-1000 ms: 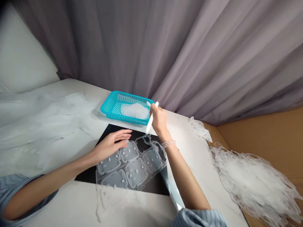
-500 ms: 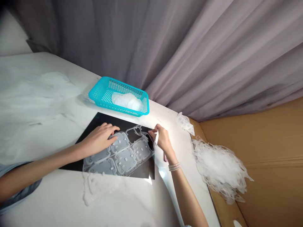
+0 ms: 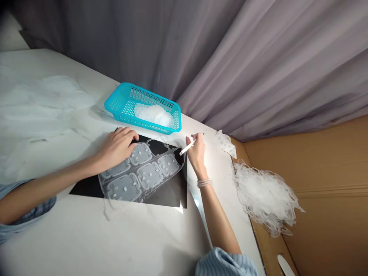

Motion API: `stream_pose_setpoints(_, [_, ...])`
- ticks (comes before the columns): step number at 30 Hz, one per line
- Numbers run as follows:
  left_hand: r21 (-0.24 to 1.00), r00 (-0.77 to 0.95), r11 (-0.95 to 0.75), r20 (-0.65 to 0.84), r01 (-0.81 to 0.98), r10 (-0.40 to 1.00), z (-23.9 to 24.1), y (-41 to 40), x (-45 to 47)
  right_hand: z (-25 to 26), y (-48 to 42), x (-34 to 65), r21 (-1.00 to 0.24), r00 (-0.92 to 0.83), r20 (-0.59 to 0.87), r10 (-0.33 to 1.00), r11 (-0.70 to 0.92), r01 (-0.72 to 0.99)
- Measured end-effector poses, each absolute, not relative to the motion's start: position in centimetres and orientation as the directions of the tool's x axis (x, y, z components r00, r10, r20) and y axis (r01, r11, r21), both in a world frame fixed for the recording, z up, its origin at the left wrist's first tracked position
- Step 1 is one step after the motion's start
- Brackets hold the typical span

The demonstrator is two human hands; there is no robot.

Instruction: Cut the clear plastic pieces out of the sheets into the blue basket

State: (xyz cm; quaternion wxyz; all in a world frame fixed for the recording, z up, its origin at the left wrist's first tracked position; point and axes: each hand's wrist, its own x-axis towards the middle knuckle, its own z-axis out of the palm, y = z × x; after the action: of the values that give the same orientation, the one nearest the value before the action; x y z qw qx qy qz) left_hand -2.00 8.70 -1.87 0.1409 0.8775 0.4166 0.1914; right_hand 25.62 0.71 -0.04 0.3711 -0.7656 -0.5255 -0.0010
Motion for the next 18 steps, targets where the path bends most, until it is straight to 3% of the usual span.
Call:
stream_pose_setpoints(3, [0.351, 0.69, -0.737, 0.273, 0.577, 0.671, -1.5, 6.1, -1.5, 0.8, -1.9, 25.1, -0.685, 0.487, 0.326, 0.81, -0.153, 0.712])
stream_pose_setpoints(6, [0.312, 0.85, -0.882, 0.287, 0.352, 0.441, -2.1, 2.7, -0.9, 1.3, -4.9, 23.1, -0.828, 0.403, 0.124, 0.907, -0.129, 0.545])
stream_pose_setpoints(8, [0.29, 0.896, -0.918, 0.274, 0.269, 0.349, -2.9, 1.1, -0.7, 1.1, -6.3, 21.5, -0.86, 0.328, 0.023, 0.944, -0.149, 0.489])
stream_pose_setpoints(12, [0.252, 0.918, -0.934, 0.244, 0.252, 0.314, -4.2, 0.1, -0.8, 0.3, -7.3, 19.2, -0.867, 0.274, -0.048, 0.96, -0.176, 0.465])
stream_pose_setpoints(18, [0.158, 0.911, -0.949, 0.272, 0.274, 0.309, -4.3, 0.3, -1.0, -0.1, -7.2, 18.6, -0.818, 0.221, -0.032, 0.975, -0.153, 0.555])
